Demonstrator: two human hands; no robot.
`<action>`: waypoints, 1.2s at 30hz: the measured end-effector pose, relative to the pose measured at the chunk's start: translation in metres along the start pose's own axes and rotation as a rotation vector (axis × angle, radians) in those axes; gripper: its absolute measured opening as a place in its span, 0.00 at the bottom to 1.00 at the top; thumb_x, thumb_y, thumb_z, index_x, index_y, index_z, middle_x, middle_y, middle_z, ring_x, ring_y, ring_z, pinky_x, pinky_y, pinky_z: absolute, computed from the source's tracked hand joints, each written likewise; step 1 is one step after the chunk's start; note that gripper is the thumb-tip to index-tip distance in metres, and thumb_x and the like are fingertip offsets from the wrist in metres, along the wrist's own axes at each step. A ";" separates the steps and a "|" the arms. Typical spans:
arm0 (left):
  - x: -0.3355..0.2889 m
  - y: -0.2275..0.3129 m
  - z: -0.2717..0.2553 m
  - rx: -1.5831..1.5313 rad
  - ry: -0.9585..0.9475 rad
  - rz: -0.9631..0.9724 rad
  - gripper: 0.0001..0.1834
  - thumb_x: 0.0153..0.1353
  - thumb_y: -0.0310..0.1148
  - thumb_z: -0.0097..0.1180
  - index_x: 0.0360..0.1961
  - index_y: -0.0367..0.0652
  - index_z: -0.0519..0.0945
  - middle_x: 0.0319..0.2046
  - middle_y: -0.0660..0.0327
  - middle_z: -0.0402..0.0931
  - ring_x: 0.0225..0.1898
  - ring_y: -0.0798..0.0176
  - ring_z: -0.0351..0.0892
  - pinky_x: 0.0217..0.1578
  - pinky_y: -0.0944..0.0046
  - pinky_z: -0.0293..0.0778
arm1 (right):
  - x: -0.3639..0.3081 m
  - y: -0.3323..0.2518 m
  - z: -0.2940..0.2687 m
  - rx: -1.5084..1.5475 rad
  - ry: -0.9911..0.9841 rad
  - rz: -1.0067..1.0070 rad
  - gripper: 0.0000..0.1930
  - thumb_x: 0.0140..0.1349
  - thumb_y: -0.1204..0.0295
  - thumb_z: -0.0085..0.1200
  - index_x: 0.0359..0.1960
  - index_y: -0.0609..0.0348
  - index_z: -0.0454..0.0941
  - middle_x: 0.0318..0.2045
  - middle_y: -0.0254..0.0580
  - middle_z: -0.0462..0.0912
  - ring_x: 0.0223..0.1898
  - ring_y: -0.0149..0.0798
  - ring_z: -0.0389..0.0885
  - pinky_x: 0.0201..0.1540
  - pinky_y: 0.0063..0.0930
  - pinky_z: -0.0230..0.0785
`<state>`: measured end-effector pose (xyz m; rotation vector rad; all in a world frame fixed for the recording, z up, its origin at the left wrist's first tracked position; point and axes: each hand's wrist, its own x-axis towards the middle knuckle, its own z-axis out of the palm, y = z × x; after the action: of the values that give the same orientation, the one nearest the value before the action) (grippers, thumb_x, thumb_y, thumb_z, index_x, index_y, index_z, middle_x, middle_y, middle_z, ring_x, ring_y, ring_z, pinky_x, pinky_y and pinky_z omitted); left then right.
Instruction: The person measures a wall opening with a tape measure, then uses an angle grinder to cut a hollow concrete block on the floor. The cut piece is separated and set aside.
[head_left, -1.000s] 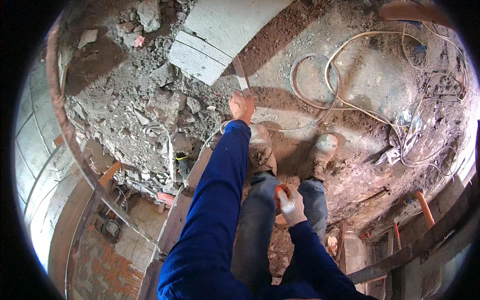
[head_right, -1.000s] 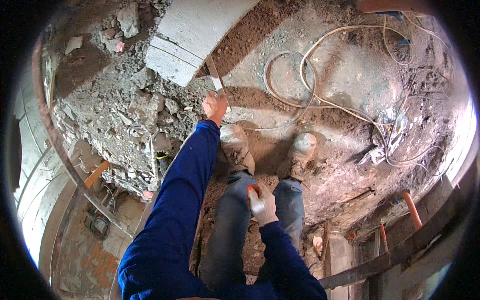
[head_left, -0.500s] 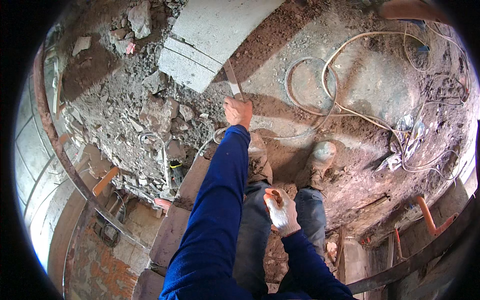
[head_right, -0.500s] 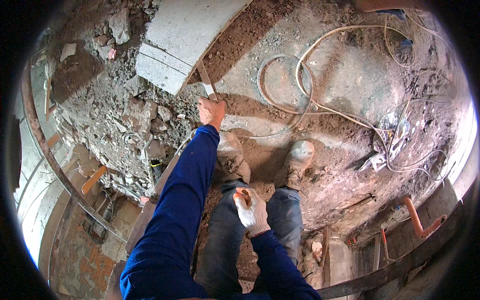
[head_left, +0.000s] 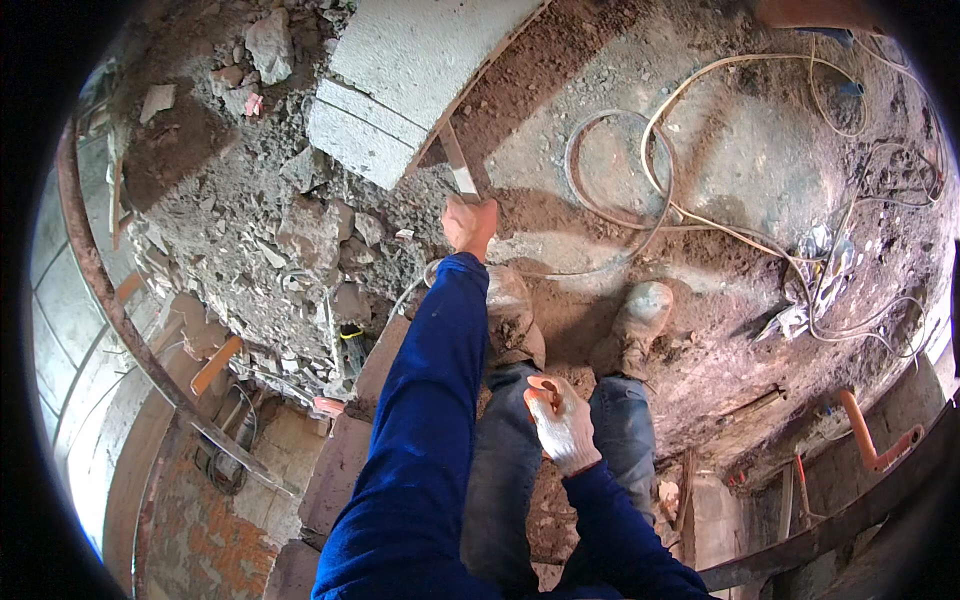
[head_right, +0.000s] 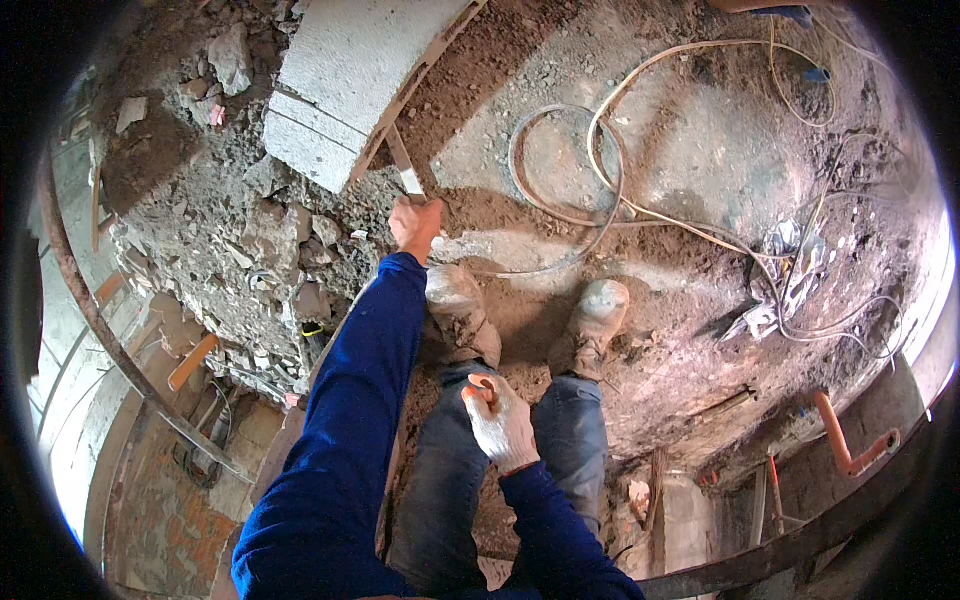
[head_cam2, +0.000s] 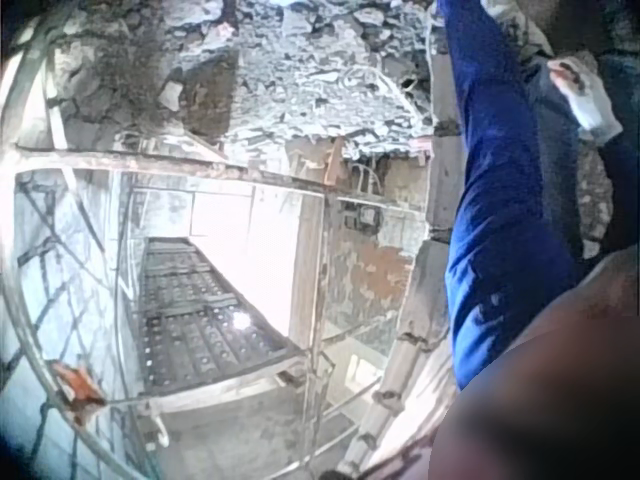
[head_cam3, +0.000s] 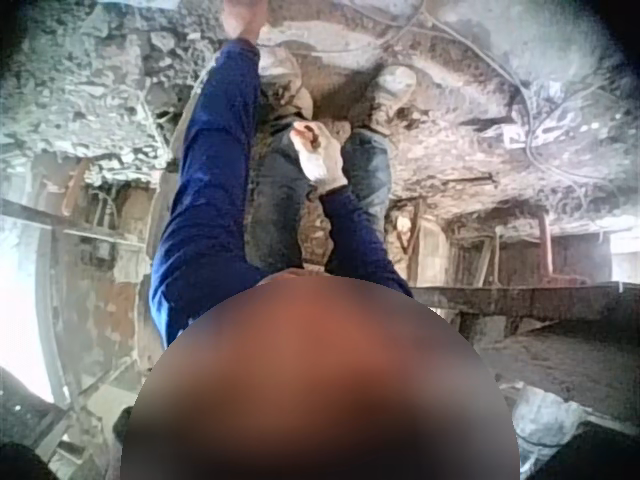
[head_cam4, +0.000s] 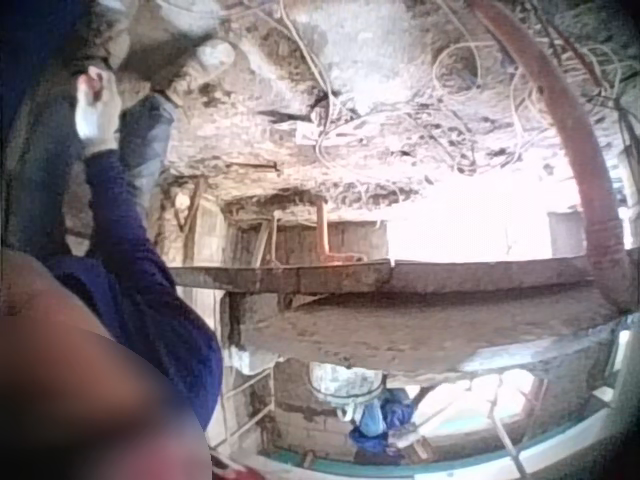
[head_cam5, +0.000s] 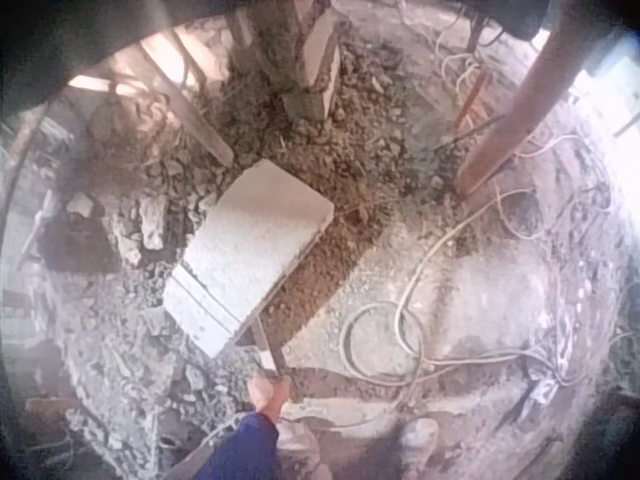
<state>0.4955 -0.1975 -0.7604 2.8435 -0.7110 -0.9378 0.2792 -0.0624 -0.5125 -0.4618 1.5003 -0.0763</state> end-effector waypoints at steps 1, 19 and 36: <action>0.000 -0.004 -0.003 -0.045 -0.013 0.027 0.21 0.45 0.39 0.65 0.35 0.34 0.77 0.34 0.43 0.82 0.41 0.40 0.82 0.45 0.47 0.76 | 0.000 0.000 0.000 0.030 -0.001 0.012 0.14 0.64 0.66 0.62 0.47 0.60 0.80 0.27 0.40 0.83 0.26 0.25 0.78 0.30 0.22 0.70; -0.152 0.053 -0.065 -0.688 -0.539 -0.303 0.21 0.68 0.47 0.54 0.47 0.38 0.70 0.26 0.57 0.72 0.18 0.59 0.74 0.15 0.58 0.68 | 0.016 0.000 -0.016 0.142 0.201 0.013 0.18 0.66 0.73 0.54 0.57 0.62 0.74 0.39 0.38 0.82 0.29 0.27 0.78 0.32 0.22 0.71; -0.176 0.021 -0.176 0.292 -0.444 0.644 0.17 0.55 0.34 0.63 0.47 0.45 0.78 0.39 0.49 0.78 0.41 0.40 0.80 0.41 0.44 0.77 | 0.062 -0.112 -0.089 -1.122 0.603 -0.730 0.43 0.50 0.65 0.64 0.71 0.36 0.62 0.64 0.53 0.68 0.65 0.61 0.62 0.68 0.58 0.55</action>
<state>0.4643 -0.1517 -0.5170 2.3169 -1.7918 -1.4169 0.2240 -0.2066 -0.5329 -2.0229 1.7800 0.0763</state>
